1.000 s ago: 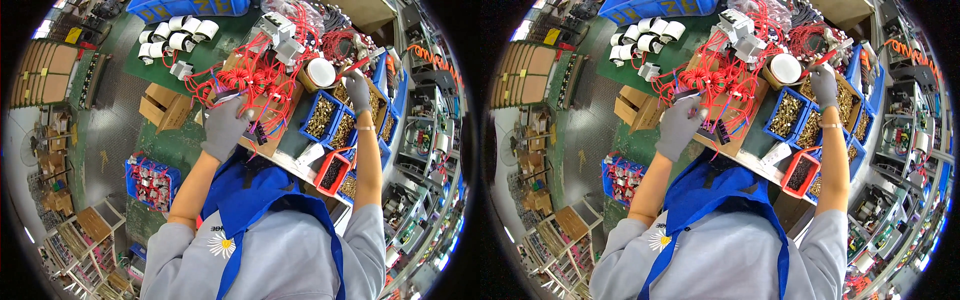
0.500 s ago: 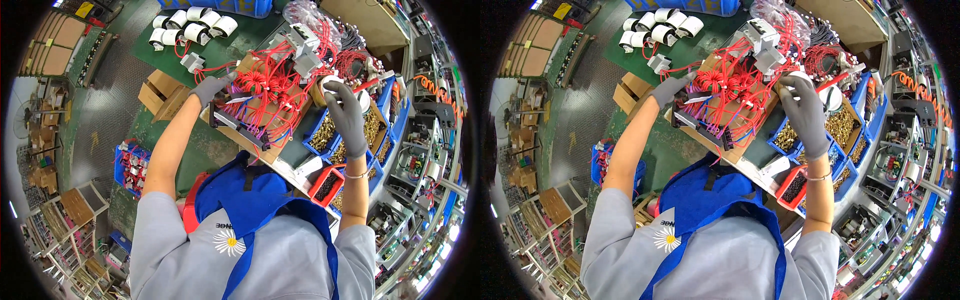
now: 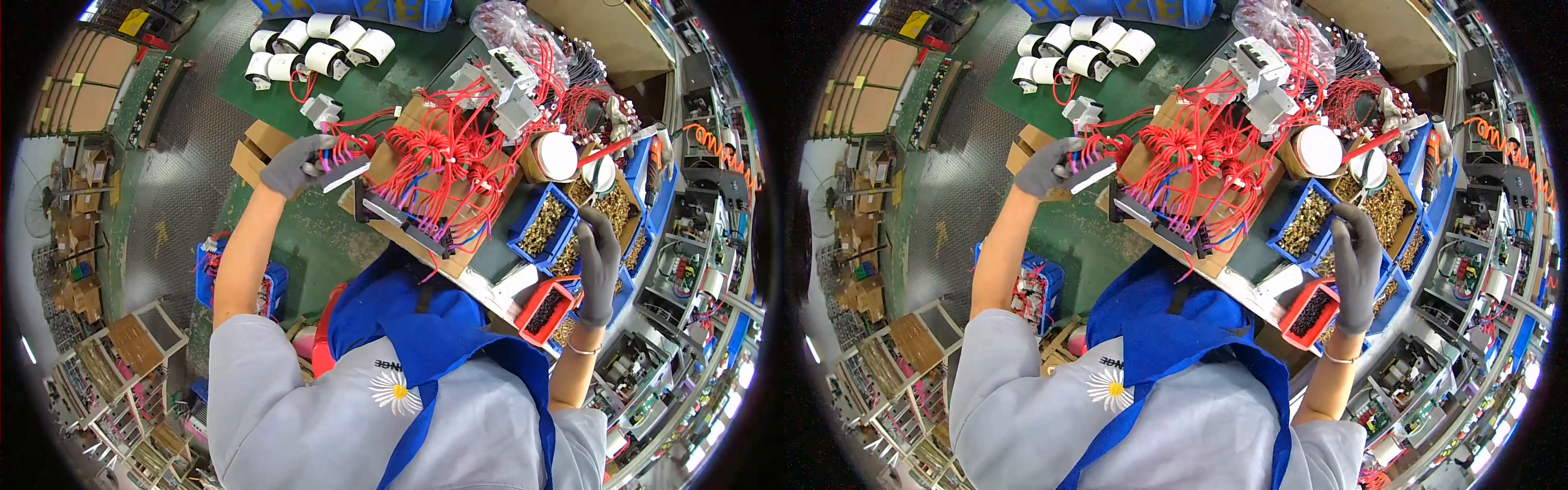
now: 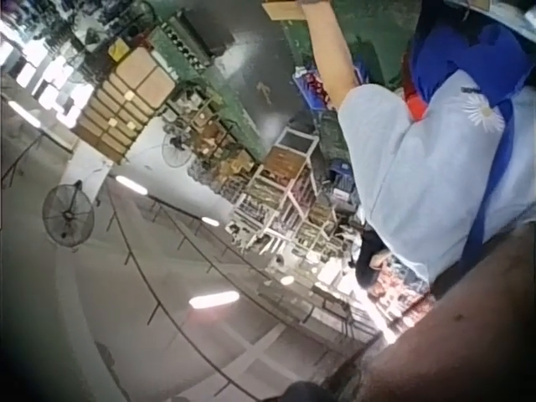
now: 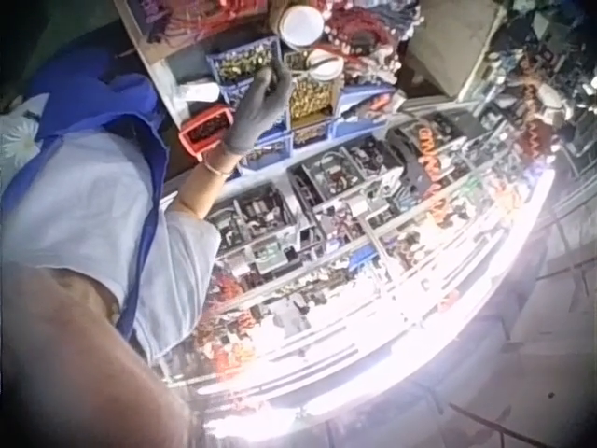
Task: The person installs internal components into an electronic equipment chassis by securing a circuit board, a transformer, and a wiring harness with screws using a pneumatic screwdriver, and cutting wires with wire cutters.
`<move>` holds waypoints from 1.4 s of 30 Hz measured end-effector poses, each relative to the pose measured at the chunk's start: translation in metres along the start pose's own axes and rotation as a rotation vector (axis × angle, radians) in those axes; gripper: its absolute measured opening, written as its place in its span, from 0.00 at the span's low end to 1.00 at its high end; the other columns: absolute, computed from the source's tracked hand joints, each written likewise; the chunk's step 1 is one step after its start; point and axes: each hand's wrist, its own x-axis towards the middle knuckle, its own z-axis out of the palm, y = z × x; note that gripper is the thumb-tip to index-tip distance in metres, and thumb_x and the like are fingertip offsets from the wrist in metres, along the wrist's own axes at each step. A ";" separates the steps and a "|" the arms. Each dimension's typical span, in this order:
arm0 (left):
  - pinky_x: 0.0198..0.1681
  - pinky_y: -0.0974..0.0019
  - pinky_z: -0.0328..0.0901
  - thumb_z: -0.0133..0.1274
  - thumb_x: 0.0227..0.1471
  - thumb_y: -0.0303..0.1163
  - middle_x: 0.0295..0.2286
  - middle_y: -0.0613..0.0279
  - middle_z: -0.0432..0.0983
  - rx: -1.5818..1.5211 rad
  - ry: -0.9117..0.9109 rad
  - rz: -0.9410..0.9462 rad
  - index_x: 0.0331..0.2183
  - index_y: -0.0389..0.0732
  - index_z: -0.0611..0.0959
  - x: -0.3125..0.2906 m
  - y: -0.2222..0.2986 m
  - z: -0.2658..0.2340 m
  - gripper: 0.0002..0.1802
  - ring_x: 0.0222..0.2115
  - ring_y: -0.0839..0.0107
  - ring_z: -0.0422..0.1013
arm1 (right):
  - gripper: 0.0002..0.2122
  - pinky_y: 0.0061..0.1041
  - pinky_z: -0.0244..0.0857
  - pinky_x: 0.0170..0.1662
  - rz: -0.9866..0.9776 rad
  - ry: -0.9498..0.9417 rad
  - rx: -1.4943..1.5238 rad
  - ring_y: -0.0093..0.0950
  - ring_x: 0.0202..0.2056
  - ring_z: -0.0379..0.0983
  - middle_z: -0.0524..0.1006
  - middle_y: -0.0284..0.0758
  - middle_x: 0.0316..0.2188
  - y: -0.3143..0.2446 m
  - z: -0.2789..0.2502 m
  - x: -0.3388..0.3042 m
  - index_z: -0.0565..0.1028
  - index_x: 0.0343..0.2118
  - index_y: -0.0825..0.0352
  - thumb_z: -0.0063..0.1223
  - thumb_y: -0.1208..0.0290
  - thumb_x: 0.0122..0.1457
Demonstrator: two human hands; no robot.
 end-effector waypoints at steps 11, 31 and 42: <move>0.13 0.78 0.59 0.58 0.50 0.36 0.35 0.56 0.80 -0.667 -0.232 0.942 0.41 0.37 0.80 -0.048 0.066 -0.052 0.17 0.16 0.77 0.68 | 0.12 0.14 0.55 0.31 0.094 0.158 0.048 0.14 0.27 0.59 0.70 0.25 0.29 -0.014 -0.005 -0.021 0.74 0.44 0.72 0.48 0.70 0.62; 0.55 0.50 0.62 0.52 0.55 0.35 0.46 0.46 0.73 -0.026 0.557 1.751 0.48 0.29 0.75 -0.269 -0.021 0.080 0.23 0.49 0.56 0.68 | 0.13 0.17 0.62 0.33 -0.110 0.267 -0.072 0.15 0.28 0.65 0.72 0.28 0.25 0.076 -0.129 -0.099 0.76 0.42 0.71 0.50 0.67 0.61; 0.40 0.59 0.67 0.53 0.57 0.30 0.43 0.51 0.74 0.952 1.319 1.418 0.42 0.36 0.75 -0.279 -0.178 0.147 0.12 0.40 0.58 0.72 | 0.11 0.32 0.69 0.40 -0.058 0.158 -0.249 0.40 0.34 0.77 0.79 0.44 0.31 0.202 -0.147 -0.138 0.78 0.38 0.68 0.50 0.67 0.57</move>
